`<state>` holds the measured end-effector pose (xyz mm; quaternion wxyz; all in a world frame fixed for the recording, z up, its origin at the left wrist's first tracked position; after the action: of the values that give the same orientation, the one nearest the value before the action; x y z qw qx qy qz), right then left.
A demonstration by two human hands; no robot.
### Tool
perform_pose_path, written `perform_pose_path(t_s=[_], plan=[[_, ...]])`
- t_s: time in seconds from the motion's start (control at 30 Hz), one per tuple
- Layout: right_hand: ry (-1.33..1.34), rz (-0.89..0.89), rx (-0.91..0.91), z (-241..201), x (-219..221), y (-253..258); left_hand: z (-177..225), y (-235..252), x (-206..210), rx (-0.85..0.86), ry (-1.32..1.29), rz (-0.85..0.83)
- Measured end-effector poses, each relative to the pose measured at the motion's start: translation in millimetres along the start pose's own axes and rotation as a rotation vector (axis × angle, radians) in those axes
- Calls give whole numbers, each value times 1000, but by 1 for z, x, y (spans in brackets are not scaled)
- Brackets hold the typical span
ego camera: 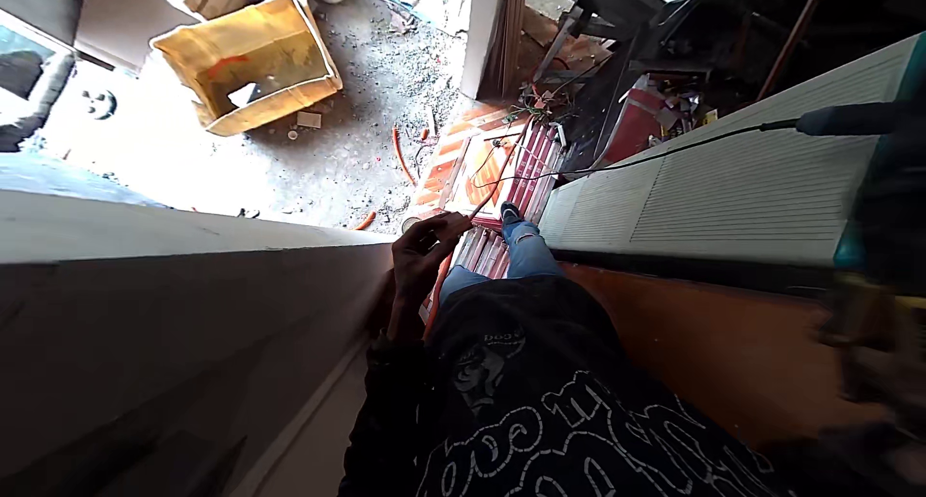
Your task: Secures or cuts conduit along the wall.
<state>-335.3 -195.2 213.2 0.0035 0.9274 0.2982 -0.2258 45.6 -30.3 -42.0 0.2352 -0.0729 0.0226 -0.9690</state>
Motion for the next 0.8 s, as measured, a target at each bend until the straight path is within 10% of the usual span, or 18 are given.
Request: perform_pose_path(t_s=[0.33, 0.8], plan=[[207, -1138, 81, 72, 236, 85, 54, -60, -38, 85, -39, 270], [-282, -1877, -356, 34, 313, 92, 114, -221, -33, 106, 56, 902]])
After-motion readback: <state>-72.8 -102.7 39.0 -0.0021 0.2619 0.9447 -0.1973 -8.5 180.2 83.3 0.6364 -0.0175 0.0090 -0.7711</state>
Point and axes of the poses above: each hand's wrist, its own y-axis towards the middle knuckle, its own x-axis out of the palm, z = x × y, the point moved 8 cm from there along y, towards the middle knuckle, and after that the axes turned 7 degrees about -z, right-handed, at the moved point
